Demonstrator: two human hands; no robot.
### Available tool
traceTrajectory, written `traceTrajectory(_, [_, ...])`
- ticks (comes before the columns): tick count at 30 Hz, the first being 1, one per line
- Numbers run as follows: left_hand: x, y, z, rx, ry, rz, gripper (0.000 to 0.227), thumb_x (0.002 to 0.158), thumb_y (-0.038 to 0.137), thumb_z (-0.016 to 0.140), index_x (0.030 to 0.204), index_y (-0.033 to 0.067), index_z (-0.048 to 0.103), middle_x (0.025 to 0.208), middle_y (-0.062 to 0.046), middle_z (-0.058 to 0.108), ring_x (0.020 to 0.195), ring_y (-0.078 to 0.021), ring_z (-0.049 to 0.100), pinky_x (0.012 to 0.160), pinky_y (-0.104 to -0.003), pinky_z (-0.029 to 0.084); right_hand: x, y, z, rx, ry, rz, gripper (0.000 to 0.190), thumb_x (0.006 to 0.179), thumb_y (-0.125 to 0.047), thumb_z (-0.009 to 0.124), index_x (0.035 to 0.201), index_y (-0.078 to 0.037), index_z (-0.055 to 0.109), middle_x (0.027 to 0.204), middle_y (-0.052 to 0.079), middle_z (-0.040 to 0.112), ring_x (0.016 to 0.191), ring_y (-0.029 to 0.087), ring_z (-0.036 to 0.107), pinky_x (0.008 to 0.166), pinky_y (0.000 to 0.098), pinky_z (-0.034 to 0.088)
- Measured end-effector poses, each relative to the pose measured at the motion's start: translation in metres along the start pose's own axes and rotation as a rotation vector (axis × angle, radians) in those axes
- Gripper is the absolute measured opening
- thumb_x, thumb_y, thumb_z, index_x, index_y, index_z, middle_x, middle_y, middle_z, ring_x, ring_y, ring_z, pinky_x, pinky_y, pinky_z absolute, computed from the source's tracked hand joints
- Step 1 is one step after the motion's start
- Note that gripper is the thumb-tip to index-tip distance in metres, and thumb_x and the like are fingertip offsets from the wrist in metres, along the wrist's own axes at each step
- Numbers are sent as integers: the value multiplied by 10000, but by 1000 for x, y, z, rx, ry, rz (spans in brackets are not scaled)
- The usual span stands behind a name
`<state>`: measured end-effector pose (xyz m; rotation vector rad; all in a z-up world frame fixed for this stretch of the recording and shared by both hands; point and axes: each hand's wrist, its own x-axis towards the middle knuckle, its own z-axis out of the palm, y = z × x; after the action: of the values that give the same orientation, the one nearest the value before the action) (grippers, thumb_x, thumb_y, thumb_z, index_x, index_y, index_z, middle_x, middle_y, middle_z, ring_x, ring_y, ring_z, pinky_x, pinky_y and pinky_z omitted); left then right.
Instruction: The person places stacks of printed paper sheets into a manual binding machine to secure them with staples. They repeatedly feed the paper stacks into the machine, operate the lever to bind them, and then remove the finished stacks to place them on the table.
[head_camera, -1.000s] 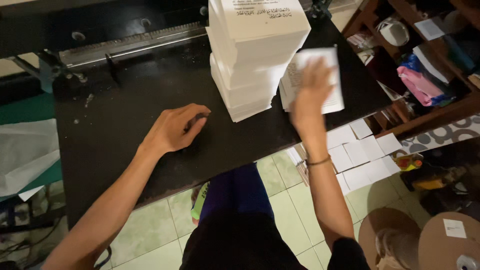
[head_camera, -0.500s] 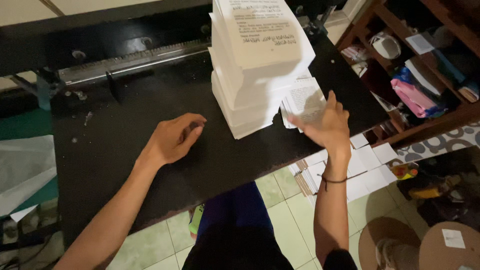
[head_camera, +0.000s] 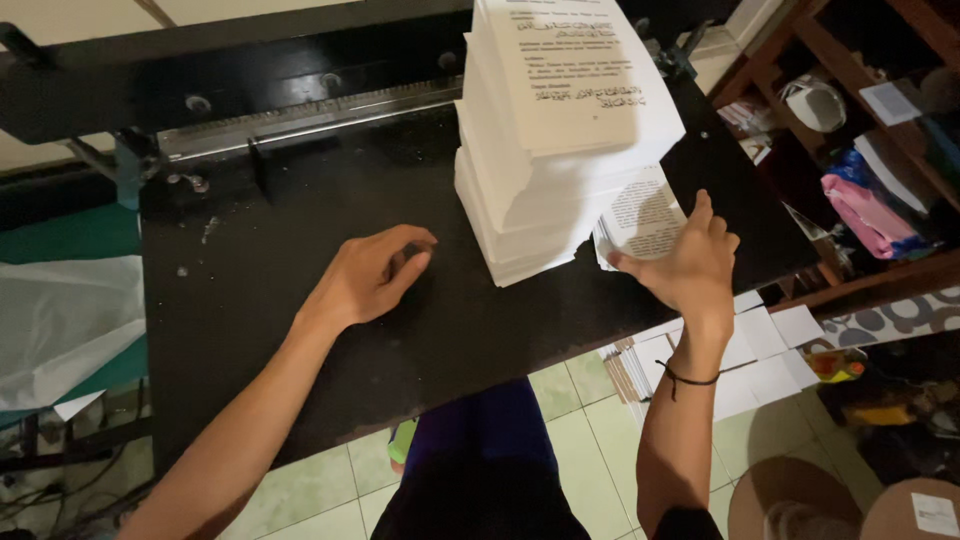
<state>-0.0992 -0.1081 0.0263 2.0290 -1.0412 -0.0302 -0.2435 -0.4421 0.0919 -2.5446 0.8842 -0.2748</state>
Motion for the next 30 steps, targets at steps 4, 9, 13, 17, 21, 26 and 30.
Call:
traceTrajectory(4, [3,3,-3,3,-32,-26,245,1025,182,584,1196,41,689,956,-193,764,647,-308,721,498,-372,561,17,-8,8,-48,-49,36,1368,583,-477,977,1606,75,256,1410,392,460,1325,606,410,1128,644,316])
traceTrajectory(9, [3,-5,-2,2,-36,-2,260,1025,196,575,1208,47,684,1023,-190,767,682,-339,729,516,-403,571,67,-17,16,-85,-128,4,1411,554,-505,973,1656,-59,212,1494,319,386,1383,596,317,1136,685,275])
traceTrajectory(13, [1,-10,5,12,-46,19,263,1036,224,565,1209,70,688,982,-182,763,684,-324,729,518,-395,574,167,48,79,-114,-197,-31,1509,439,-523,991,1635,12,242,1502,349,352,1384,615,312,1097,692,342])
traceTrajectory(17, [3,-18,7,27,-11,94,235,1036,220,573,1198,93,687,928,-160,755,651,-332,718,516,-404,567,192,63,90,-116,-265,46,1569,373,-517,1016,1598,111,262,1564,372,335,1433,561,325,1090,639,407])
traceTrajectory(21, [2,-9,7,3,11,101,225,1030,209,578,1176,82,694,899,-166,749,626,-318,708,501,-391,564,158,47,58,22,-137,71,576,686,-142,944,1190,29,724,1144,271,723,1107,452,673,826,555,571])
traceTrajectory(26, [3,-2,0,63,-83,168,257,1042,264,521,1181,110,673,1031,6,752,653,-155,667,636,-338,512,30,-23,-56,167,733,-849,266,1062,198,749,1317,123,766,1183,245,705,961,290,645,768,350,542])
traceTrajectory(30, [1,-1,-1,49,-89,201,240,1041,242,533,1173,89,663,1021,-45,736,654,-191,668,654,-377,505,-33,-93,-95,166,482,-1125,70,1204,157,743,1269,177,762,1252,329,707,1165,441,655,1070,489,484])
